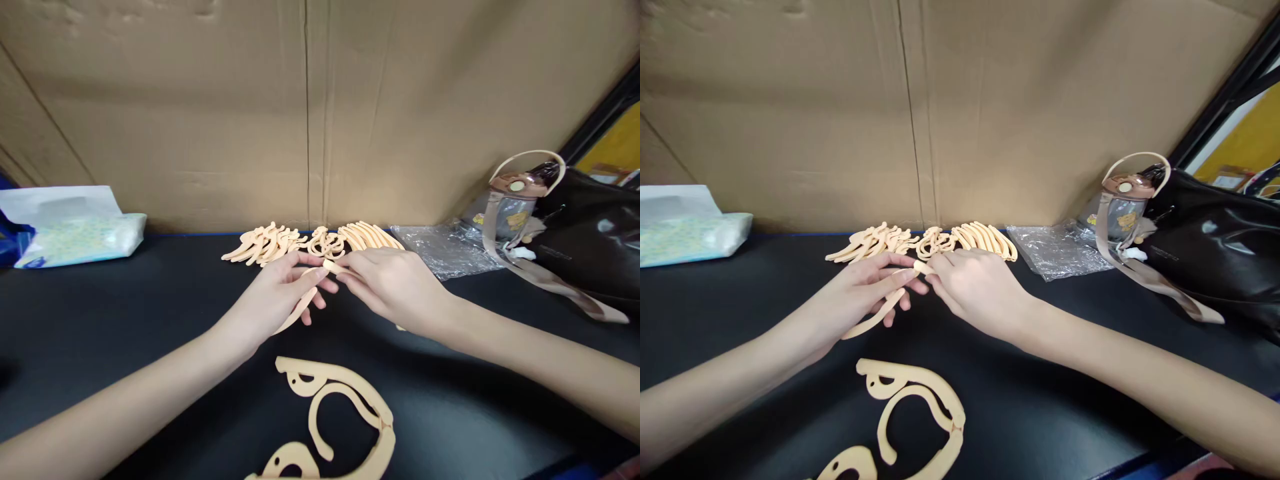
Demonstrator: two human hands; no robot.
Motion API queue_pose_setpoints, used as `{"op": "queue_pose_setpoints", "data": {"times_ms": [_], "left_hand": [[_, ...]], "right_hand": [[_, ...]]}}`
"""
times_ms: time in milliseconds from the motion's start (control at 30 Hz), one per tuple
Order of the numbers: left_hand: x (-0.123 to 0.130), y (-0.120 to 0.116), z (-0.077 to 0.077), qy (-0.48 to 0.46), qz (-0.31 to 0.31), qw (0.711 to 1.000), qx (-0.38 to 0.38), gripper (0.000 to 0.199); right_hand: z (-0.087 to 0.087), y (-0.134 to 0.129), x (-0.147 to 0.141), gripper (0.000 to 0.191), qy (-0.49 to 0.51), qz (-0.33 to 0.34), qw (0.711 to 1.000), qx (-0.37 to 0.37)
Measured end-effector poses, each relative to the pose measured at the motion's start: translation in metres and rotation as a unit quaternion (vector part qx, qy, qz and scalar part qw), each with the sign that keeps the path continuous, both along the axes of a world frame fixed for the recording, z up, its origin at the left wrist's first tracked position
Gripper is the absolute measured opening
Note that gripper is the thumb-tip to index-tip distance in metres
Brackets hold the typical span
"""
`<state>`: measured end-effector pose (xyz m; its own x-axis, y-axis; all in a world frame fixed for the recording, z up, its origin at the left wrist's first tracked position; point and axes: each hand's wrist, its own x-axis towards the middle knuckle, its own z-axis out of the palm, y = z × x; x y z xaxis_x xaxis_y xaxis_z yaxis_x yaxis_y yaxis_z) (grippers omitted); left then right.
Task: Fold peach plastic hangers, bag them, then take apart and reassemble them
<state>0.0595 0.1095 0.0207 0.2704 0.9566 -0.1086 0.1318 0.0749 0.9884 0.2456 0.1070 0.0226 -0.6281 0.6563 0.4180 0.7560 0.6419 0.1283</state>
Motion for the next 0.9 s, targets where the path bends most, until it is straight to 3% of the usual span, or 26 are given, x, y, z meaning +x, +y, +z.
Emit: {"op": "queue_pose_setpoints", "data": {"times_ms": [133,267,333,400,467,567,633,700,767,833,900], "left_hand": [[0.006,0.008,-0.005,-0.002,-0.044,0.996,-0.084,0.024],[0.014,0.007,-0.006,-0.043,-0.076,0.992,-0.086,0.024],[0.020,0.004,-0.004,-0.022,-0.081,0.994,-0.070,0.021],[0.026,0.001,-0.004,0.032,-0.071,0.996,-0.051,0.019],[0.032,-0.002,-0.006,0.077,-0.049,0.996,-0.025,0.018],[0.036,-0.003,-0.011,0.162,-0.025,0.981,0.101,0.019],[0.032,0.004,-0.009,0.199,-0.036,0.963,0.176,0.018],[0.021,0.020,-0.001,0.183,-0.043,0.966,0.180,0.017],[0.004,0.046,0.010,0.215,0.023,0.955,0.206,0.025],[-0.017,0.074,0.019,0.311,0.109,0.919,0.218,0.029],[-0.036,0.099,0.022,0.339,0.145,0.906,0.208,0.025]], "right_hand": [[-0.003,0.006,0.002,0.016,-0.090,-0.012,0.994,0.059],[-0.012,0.008,0.002,0.024,-0.173,-0.020,0.973,0.150],[-0.016,0.009,0.000,0.028,-0.197,-0.039,0.963,0.182],[-0.018,0.011,-0.001,0.030,-0.204,-0.056,0.965,0.153],[-0.015,0.015,-0.001,0.027,-0.188,-0.078,0.977,0.064],[-0.003,0.032,0.007,0.021,-0.105,-0.145,0.981,-0.076],[0.007,0.050,0.019,0.018,-0.031,-0.203,0.973,-0.105],[0.014,0.072,0.035,0.027,-0.008,-0.236,0.966,-0.111],[0.016,0.093,0.051,0.035,0.011,-0.261,0.960,-0.104],[0.013,0.111,0.063,0.036,0.025,-0.282,0.954,-0.100],[0.007,0.124,0.070,0.035,0.032,-0.295,0.949,-0.105]]}}
